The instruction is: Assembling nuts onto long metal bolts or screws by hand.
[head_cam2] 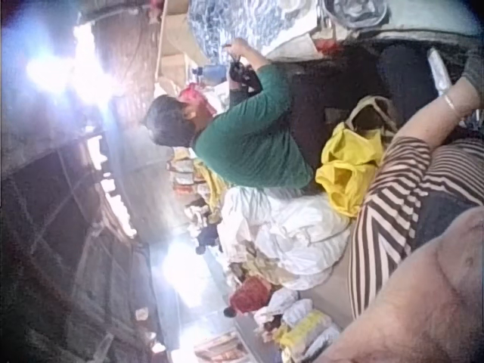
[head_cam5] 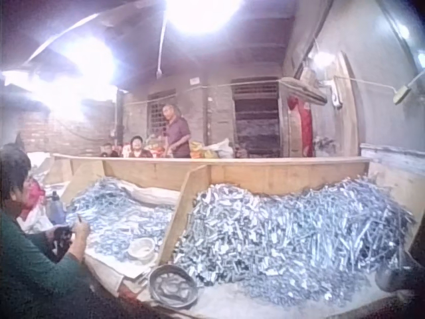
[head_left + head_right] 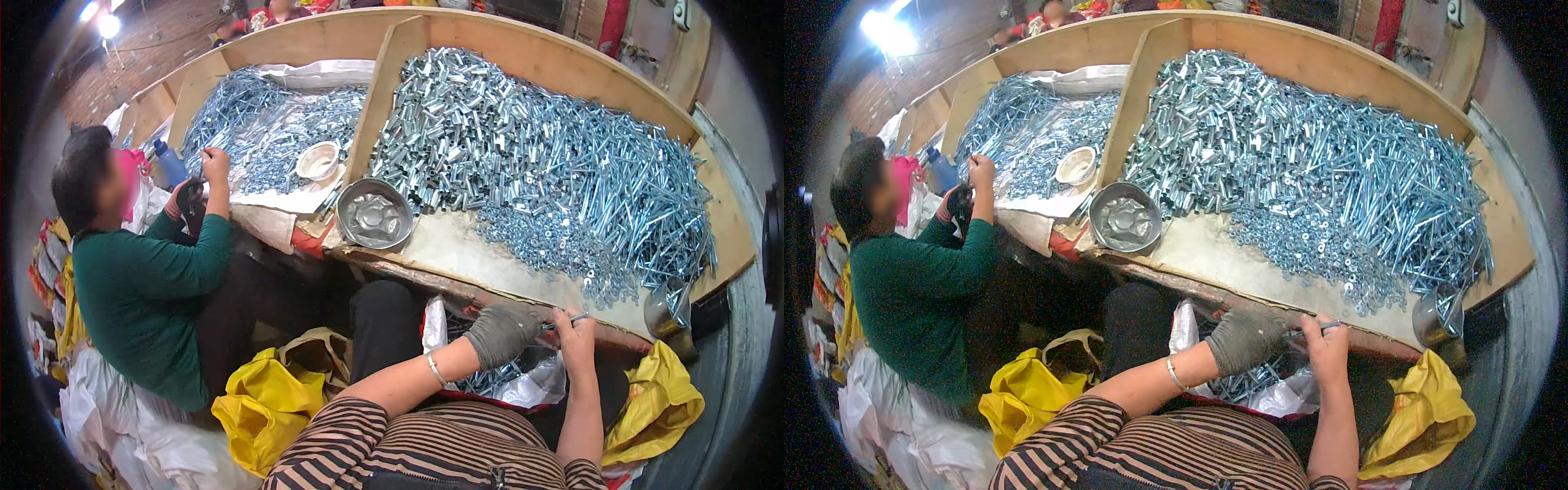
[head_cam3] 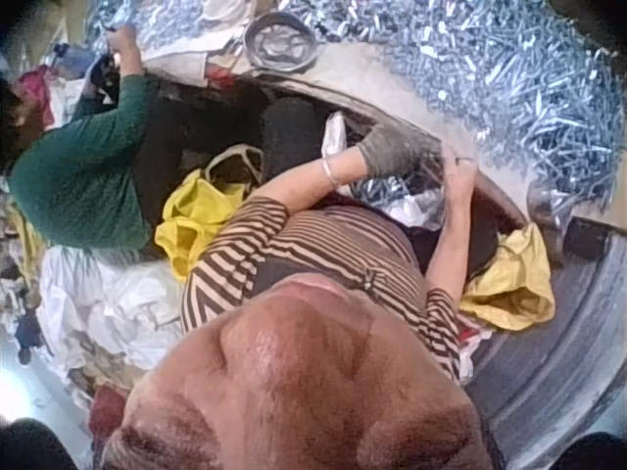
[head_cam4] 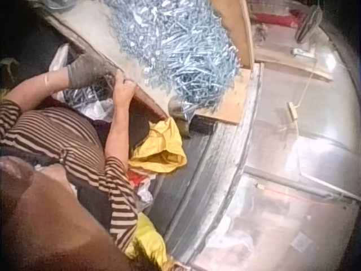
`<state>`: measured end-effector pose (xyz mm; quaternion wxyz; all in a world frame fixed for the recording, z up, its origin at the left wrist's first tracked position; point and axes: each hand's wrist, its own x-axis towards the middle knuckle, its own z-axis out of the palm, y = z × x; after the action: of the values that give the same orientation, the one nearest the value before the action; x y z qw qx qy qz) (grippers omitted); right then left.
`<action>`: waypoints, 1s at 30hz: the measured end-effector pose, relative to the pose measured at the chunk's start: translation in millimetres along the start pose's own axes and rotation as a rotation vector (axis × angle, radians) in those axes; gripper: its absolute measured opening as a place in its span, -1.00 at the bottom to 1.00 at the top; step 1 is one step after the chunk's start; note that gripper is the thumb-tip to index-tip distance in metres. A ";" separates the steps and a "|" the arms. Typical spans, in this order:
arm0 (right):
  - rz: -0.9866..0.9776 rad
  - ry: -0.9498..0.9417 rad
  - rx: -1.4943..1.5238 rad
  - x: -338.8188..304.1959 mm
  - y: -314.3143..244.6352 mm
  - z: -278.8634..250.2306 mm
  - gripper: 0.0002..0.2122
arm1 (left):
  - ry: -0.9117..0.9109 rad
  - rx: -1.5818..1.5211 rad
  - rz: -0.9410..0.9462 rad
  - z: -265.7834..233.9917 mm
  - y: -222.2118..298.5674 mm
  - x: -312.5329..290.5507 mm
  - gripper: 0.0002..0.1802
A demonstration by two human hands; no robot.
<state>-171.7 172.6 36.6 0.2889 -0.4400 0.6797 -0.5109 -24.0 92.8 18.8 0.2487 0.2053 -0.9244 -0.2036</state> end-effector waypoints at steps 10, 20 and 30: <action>-0.141 -0.326 0.115 -44.1 -22.3 -37.5 -0.80 | -0.477 -0.951 0.078 -24.3 -0.7 4.6 -0.79; -0.004 -0.271 -0.281 36.9 7.4 -4.9 -0.78 | 0.136 -1.842 -0.859 -13.3 -55.3 9.2 -0.78; 0.008 0.402 0.172 204.7 3.5 -24.1 -0.85 | 0.319 -1.618 -0.713 -19.4 -71.4 15.4 -0.78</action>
<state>-284.3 0.7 52.4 0.1861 -0.3003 0.6791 -0.6434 -5.8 20.7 5.8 0.3646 0.2679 -0.3344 -0.8267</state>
